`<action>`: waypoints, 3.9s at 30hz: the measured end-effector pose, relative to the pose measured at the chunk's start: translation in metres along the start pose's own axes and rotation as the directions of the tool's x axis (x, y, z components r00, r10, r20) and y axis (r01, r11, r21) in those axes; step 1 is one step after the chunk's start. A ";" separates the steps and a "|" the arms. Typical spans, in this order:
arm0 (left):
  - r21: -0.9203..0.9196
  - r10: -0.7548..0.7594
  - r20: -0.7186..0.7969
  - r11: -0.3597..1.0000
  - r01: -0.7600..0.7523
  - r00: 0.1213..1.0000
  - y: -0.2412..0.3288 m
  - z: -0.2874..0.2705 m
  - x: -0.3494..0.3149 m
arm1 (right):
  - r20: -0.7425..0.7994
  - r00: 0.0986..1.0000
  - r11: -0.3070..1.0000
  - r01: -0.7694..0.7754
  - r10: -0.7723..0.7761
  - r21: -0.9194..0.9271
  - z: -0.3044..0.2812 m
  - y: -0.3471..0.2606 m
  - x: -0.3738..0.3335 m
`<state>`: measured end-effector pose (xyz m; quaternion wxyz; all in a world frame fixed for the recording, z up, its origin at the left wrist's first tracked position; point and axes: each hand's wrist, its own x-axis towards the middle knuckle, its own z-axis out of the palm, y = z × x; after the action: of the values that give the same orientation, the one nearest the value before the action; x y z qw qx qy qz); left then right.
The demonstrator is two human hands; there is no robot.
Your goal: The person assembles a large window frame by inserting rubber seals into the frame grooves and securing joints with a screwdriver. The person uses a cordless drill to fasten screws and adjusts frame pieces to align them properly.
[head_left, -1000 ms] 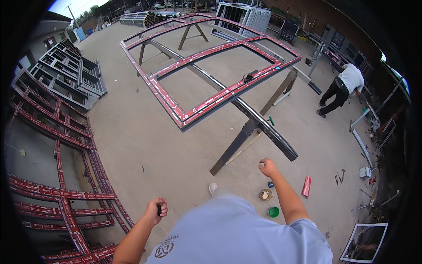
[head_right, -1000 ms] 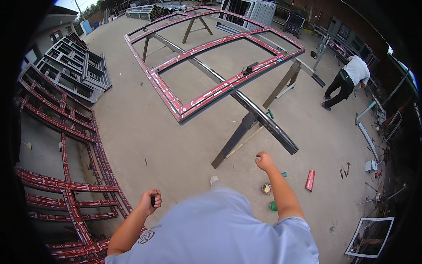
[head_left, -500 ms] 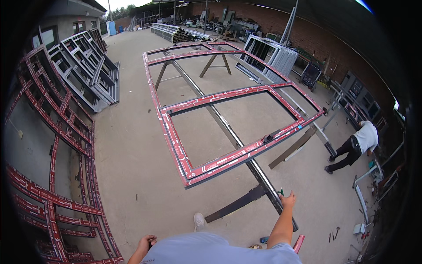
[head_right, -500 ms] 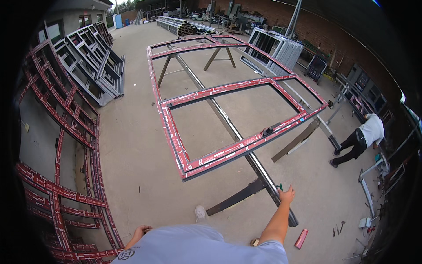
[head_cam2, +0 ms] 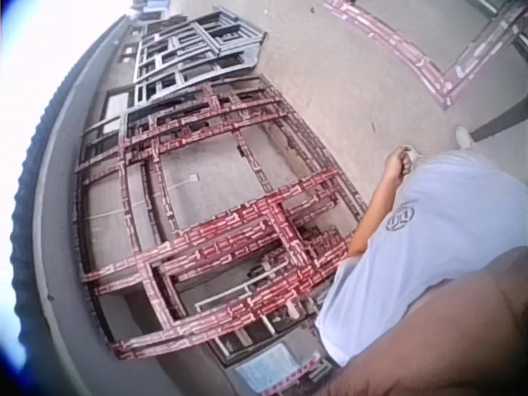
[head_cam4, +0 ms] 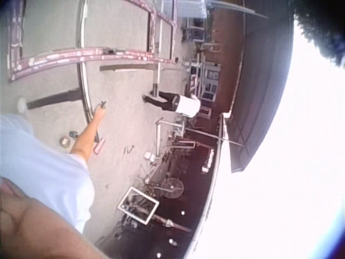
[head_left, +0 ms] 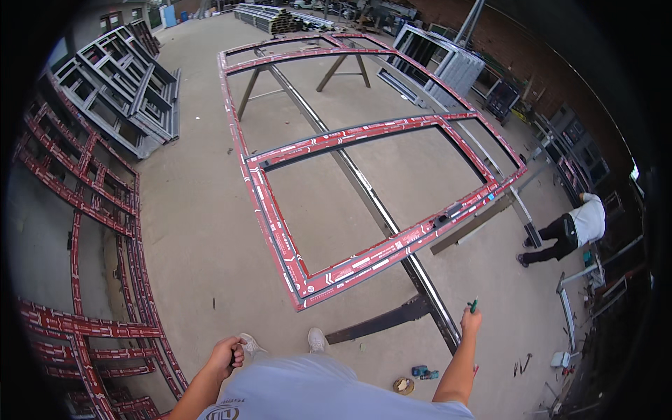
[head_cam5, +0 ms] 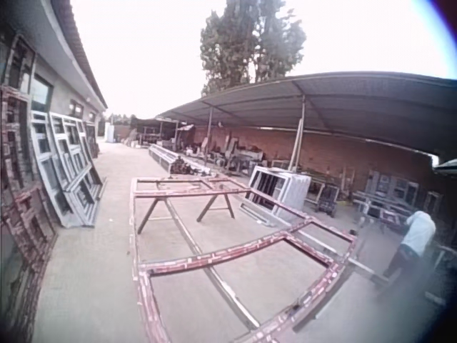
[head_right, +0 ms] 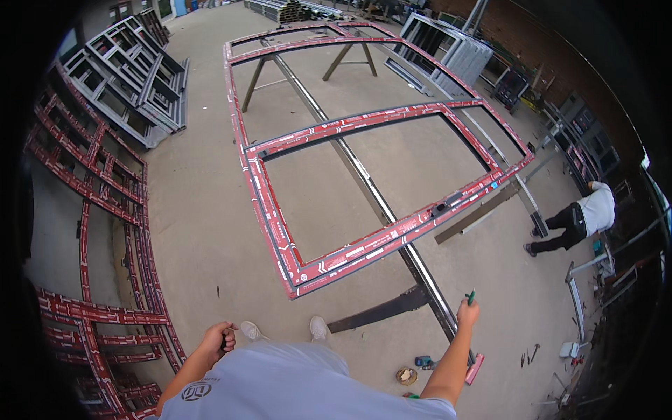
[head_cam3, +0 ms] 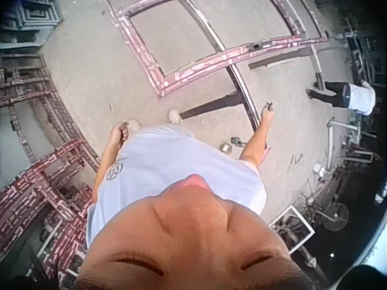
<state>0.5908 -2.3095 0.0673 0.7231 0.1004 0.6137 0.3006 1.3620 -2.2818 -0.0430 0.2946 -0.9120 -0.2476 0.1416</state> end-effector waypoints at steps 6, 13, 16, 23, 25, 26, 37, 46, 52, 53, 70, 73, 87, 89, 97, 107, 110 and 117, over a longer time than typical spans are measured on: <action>0.149 0.036 0.156 0.987 -0.060 0.987 0.049 -0.019 0.041 | 0.232 0.901 0.924 0.320 -0.365 0.211 0.100 -0.193 -0.198; -0.021 0.127 0.362 0.992 -0.128 0.923 0.156 -0.086 0.056 | 0.400 -0.022 0.280 0.678 -0.916 0.679 0.214 -0.409 -0.510; -0.082 0.208 0.330 0.978 -0.191 0.921 0.186 -0.127 0.055 | 0.438 -0.151 0.223 0.689 -0.886 0.689 0.242 -0.449 -0.562; -0.201 0.313 0.185 0.940 -0.276 0.931 0.228 -0.211 0.074 | 0.602 0.137 0.487 0.737 -0.787 0.469 0.362 -0.391 -0.528; -0.201 0.317 0.147 0.937 -0.285 0.937 0.243 -0.229 0.088 | 0.685 0.380 0.655 0.732 -0.622 0.189 0.409 -0.339 -0.507; -0.204 0.320 0.114 0.934 -0.293 0.941 0.251 -0.239 0.095 | 0.788 0.426 0.667 0.745 -0.444 -0.027 0.428 -0.310 -0.499; -0.165 0.241 -0.086 0.953 -0.253 0.967 0.402 -0.320 0.194 | 0.896 0.169 0.867 0.233 0.410 -0.441 0.566 -0.262 -0.552; 0.005 0.210 -0.079 0.978 -0.210 0.975 0.533 -0.312 0.245 | 0.843 0.203 0.853 0.061 0.498 -0.518 0.594 -0.366 -0.565; -0.040 0.124 -0.042 0.991 -0.125 0.991 0.615 -0.340 0.302 | 0.811 0.250 0.834 0.026 0.528 -0.551 0.636 -0.422 -0.574; -0.081 0.080 -0.011 0.993 -0.081 0.997 0.632 -0.347 0.310 | 0.807 0.266 0.833 0.026 0.527 -0.553 0.644 -0.433 -0.576; -0.135 0.159 -0.074 0.977 -0.168 0.985 0.913 -0.584 0.413 | 0.807 0.429 0.878 0.061 0.406 -0.474 0.869 -0.742 -0.619; -0.229 0.190 -0.055 0.953 -0.198 0.980 0.955 -0.590 0.454 | 0.825 0.422 0.885 0.101 0.376 -0.455 0.920 -0.797 -0.595; -0.240 0.207 -0.283 0.930 -0.278 0.937 1.216 -0.559 0.587 | 0.895 0.316 0.795 0.426 0.316 -0.431 1.176 -1.124 -0.362; -0.244 0.258 -0.281 0.912 -0.329 0.924 1.245 -0.566 0.607 | 0.903 0.308 0.773 0.475 0.300 -0.419 1.216 -1.173 -0.338; -0.335 0.153 -0.301 0.907 -0.255 0.941 1.368 -0.647 0.719 | 0.897 0.228 0.513 0.755 0.379 -0.409 1.312 -1.317 -0.322; 0.236 0.291 -0.005 0.930 -0.281 0.957 1.711 -0.765 0.852 | 0.756 0.590 0.920 0.391 -0.285 0.041 1.484 -1.601 -0.373; 0.346 0.303 0.042 0.889 -0.299 0.952 1.810 -0.768 0.887 | 0.657 0.589 0.870 0.437 -0.470 0.231 1.503 -1.708 -0.391; 0.372 0.424 -0.036 0.846 -0.382 0.905 1.950 -0.748 0.987 | 0.552 0.428 0.668 0.648 -0.716 0.365 1.587 -1.903 -0.311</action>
<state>-0.6605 -0.3678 0.0834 0.5764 0.3386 0.6640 0.3350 -0.2406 -0.3677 -0.0992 0.2634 -0.6052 -0.6739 0.3320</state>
